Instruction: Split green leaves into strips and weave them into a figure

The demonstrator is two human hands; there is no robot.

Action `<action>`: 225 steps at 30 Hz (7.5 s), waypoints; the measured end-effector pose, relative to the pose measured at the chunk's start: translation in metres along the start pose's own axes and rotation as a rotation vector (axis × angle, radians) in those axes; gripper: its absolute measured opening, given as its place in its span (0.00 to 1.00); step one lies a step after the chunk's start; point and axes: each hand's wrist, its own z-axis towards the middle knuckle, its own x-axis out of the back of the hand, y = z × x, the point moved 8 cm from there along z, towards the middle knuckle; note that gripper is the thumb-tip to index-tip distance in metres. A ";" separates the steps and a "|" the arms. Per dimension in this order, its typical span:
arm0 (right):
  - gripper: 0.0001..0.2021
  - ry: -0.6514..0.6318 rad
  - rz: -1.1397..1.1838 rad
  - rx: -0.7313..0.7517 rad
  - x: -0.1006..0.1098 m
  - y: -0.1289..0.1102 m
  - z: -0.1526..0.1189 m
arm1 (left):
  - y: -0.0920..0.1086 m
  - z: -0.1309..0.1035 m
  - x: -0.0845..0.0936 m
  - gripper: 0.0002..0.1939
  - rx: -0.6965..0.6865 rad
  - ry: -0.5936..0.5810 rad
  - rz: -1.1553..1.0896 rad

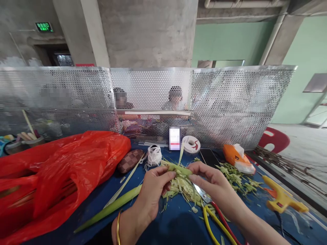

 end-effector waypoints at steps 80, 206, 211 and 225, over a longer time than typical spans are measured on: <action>0.08 0.076 -0.410 0.222 -0.007 0.000 0.000 | -0.016 -0.005 -0.013 0.18 -0.020 -0.126 0.337; 0.09 0.431 -0.345 0.266 0.022 -0.010 -0.008 | -0.027 0.000 -0.017 0.18 0.148 -0.251 0.045; 0.12 0.205 -0.372 0.411 -0.007 -0.032 -0.022 | -0.005 0.002 -0.008 0.19 0.079 -0.211 -0.209; 0.14 0.146 0.065 -0.051 -0.036 0.025 -0.008 | -0.015 -0.009 -0.029 0.13 -0.028 -0.304 -0.241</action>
